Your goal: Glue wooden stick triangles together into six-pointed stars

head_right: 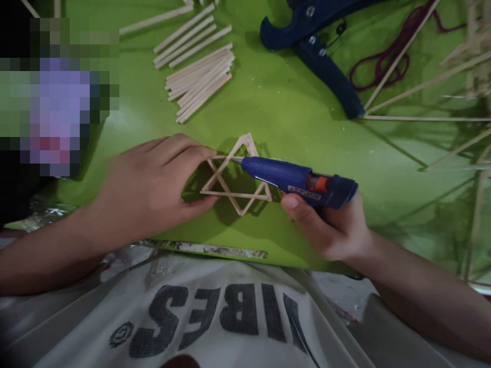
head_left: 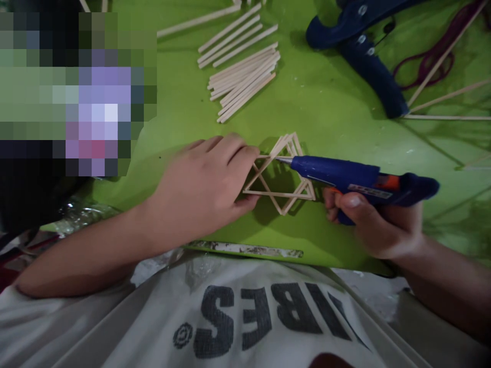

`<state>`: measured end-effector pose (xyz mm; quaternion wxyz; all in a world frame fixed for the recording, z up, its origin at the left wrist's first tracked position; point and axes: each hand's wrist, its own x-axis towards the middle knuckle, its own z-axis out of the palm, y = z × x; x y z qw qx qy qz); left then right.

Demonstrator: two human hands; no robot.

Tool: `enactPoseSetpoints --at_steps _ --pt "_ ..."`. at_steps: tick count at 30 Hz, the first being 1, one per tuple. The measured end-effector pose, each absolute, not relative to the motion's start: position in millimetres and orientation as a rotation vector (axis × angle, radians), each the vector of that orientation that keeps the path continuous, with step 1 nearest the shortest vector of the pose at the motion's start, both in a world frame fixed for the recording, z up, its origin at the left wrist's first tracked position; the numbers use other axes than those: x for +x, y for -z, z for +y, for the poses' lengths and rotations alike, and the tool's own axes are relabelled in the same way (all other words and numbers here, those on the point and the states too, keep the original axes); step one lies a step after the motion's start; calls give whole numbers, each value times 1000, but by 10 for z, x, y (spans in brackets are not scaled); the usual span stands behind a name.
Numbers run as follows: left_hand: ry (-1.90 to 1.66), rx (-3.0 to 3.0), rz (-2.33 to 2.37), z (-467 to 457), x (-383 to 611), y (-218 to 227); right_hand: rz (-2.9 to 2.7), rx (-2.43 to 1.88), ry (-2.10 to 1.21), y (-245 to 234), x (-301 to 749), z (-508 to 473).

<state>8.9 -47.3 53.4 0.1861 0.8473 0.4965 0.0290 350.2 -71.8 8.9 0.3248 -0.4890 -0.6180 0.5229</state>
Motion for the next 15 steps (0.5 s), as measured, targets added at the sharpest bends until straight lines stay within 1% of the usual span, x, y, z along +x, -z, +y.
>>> enactPoseSetpoints --at_steps 15 --pt "-107 2466 1364 -473 71 -510 -1634 -1271 -1337 -98 3495 -722"
